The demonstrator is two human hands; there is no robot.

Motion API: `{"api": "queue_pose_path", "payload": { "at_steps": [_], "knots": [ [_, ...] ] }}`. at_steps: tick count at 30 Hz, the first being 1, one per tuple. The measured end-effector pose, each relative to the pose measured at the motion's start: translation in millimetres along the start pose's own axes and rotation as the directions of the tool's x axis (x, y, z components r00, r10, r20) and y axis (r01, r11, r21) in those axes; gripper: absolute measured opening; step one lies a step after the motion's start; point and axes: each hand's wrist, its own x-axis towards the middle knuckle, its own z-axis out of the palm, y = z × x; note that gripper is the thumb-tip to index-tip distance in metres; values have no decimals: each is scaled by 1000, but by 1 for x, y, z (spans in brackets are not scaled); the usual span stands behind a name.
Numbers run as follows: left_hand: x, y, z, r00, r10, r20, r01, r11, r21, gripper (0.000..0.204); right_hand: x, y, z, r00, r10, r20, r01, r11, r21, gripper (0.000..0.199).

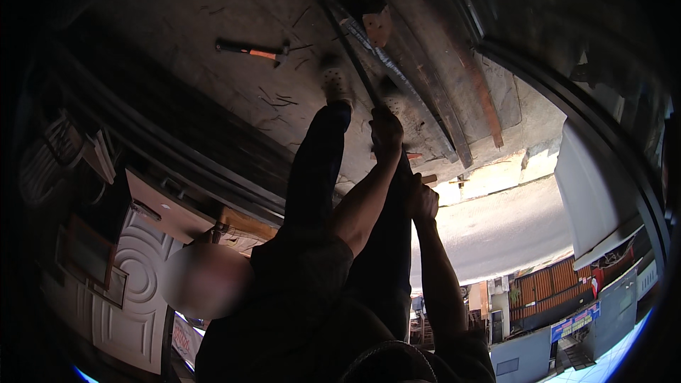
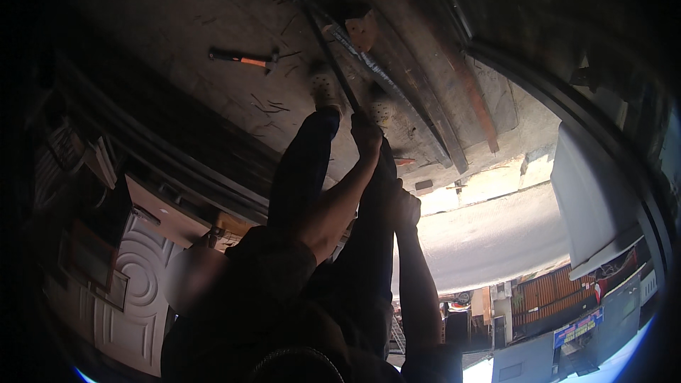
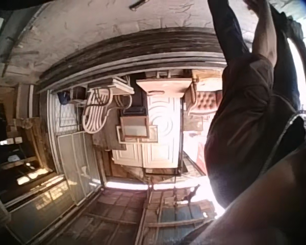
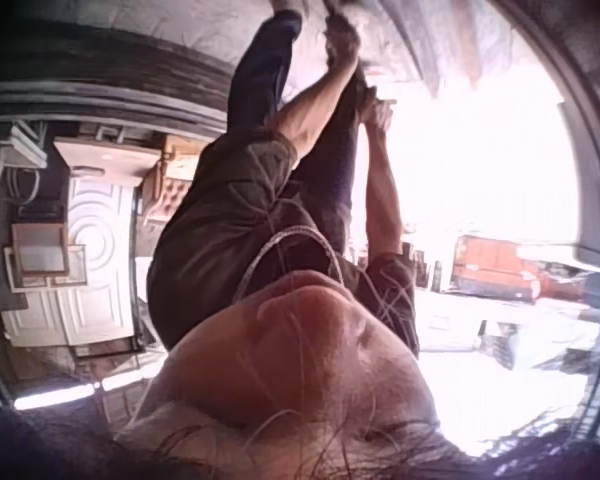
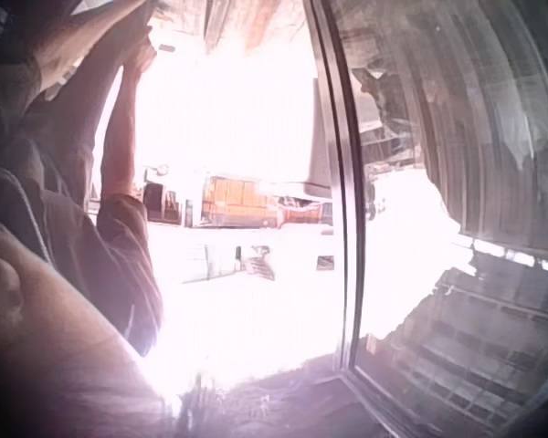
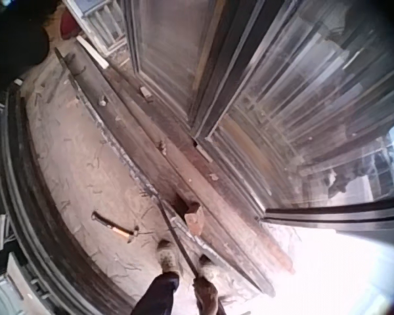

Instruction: The person hammers a long metal bar on a wooden floor using a hammer, then uses a metal rod to scrape or adjust the bar. The person remains seated throughout the task.

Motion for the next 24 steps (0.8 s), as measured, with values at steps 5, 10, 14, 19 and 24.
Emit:
{"api": "queue_pose_path", "payload": {
  "at_steps": [5,10,14,19,24],
  "knots": [
    [1,-3,29,957,242,-160,-246,969,-7,13,26,32,28,999,-35,-34,33,999,-43,16],
    [-6,4,23,981,164,-101,-164,986,8,15,22,41,34,999,14,-52,-16,1000,-22,18],
    [-2,12,28,989,83,-121,-102,982,-157,16,34,50,36,998,-15,-55,15,1000,4,20],
    [-1,-8,73,931,76,-358,-160,964,-211,25,75,90,77,998,-50,-46,49,999,-13,24],
    [22,5,82,946,158,-284,-224,950,-219,25,113,114,102,949,-200,-242,210,978,16,20]
  ]
}}
